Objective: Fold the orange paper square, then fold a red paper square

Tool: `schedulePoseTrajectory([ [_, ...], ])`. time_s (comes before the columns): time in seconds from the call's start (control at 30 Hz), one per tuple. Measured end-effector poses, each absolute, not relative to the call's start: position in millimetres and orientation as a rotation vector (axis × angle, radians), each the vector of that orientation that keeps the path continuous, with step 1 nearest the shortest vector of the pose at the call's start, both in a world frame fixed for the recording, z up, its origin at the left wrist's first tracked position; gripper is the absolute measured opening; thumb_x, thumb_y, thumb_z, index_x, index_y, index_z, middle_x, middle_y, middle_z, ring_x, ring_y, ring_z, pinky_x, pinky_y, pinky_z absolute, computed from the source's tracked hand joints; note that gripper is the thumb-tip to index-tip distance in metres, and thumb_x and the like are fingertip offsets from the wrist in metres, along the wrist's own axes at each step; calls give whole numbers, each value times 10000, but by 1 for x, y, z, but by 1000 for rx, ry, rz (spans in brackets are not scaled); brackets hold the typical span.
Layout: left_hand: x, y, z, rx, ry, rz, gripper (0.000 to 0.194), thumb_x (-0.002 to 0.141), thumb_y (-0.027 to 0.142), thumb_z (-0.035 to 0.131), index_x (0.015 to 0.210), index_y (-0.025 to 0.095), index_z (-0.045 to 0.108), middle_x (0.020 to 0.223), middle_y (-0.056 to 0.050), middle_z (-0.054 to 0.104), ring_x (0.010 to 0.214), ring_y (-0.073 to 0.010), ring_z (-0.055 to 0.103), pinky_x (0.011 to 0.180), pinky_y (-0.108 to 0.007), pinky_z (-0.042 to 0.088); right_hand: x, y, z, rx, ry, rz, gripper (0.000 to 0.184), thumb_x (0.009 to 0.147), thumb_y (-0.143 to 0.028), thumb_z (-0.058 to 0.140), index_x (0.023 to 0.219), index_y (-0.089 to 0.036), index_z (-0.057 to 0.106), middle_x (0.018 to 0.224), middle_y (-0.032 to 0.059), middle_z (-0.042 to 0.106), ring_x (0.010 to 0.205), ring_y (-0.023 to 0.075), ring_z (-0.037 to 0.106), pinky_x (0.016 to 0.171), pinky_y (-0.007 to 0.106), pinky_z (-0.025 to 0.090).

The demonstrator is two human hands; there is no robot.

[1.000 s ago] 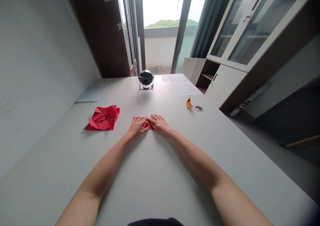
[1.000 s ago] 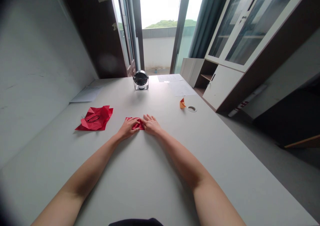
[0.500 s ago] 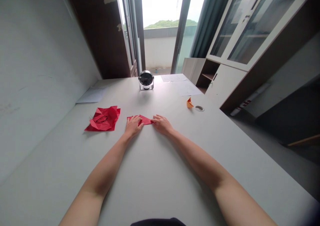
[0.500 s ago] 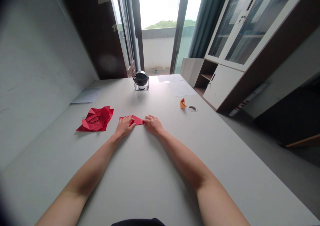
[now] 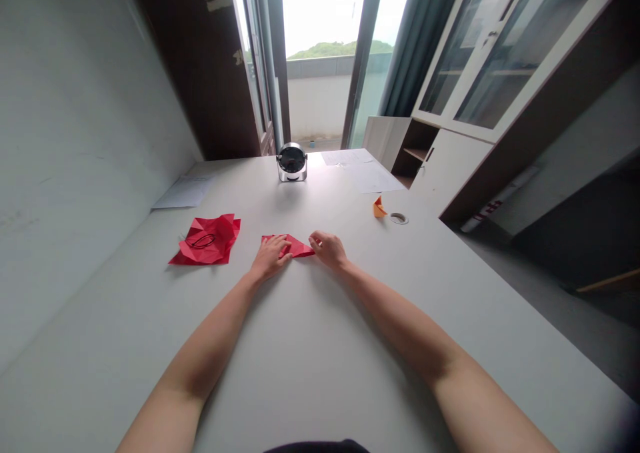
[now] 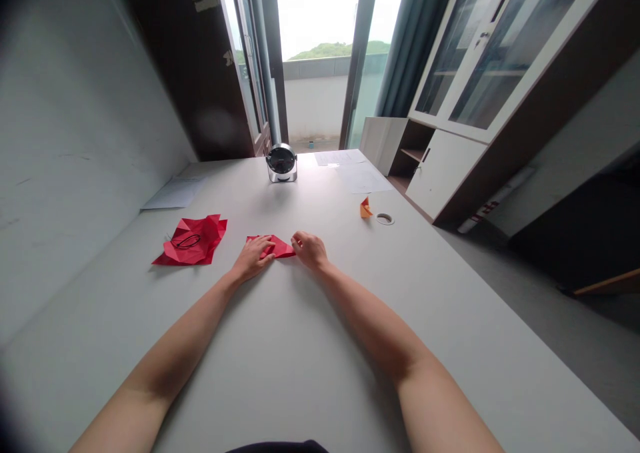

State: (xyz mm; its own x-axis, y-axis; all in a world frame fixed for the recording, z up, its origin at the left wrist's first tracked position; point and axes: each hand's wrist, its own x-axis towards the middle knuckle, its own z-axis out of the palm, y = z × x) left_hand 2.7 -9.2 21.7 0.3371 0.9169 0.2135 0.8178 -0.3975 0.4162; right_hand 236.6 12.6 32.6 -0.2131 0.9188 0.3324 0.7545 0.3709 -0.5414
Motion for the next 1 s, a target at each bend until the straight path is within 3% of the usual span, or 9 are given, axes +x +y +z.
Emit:
schedulePoseTrajectory([
  [0.17,3,-6,16,2348,1513,735,605,884,391,599,1447,229,451,1497,-125,458,1408,-302,374,1179,-519,249,234,14,33,-1433,-1899,598,180,899,-309,543,998,-250,681,911,0,742,767,149,655,737,252,452],
  [0.43,9,-9,13,2370,1321,783,762,853,425,655,1520,233,341,1549,-131,373,1441,-311,319,1180,-489,281,233,20,30,-1346,-1875,875,312,865,-306,599,1168,-254,652,914,9,754,783,160,672,782,280,498],
  [0.67,11,-9,17,2318,1359,954,720,839,380,671,1491,253,394,1507,-115,434,1409,-321,362,1188,-516,249,229,18,19,-1104,-1910,1001,366,827,-194,575,1176,-279,645,928,-9,742,723,139,646,683,252,508],
  [0.9,4,-4,21,2076,1549,1253,600,879,369,611,1442,225,462,1488,-121,449,1431,-314,327,1202,-513,221,229,25,8,-902,-1600,1224,325,822,-280,569,1133,-226,648,889,14,720,704,135,641,653,251,530],
  [1.0,0,-2,19,1843,1526,1341,578,885,384,605,1428,237,475,1482,-125,439,1382,-312,406,1161,-505,312,229,24,10,-834,-1514,1277,317,808,-300,584,1106,-215,653,895,23,714,725,145,645,671,267,539],
])
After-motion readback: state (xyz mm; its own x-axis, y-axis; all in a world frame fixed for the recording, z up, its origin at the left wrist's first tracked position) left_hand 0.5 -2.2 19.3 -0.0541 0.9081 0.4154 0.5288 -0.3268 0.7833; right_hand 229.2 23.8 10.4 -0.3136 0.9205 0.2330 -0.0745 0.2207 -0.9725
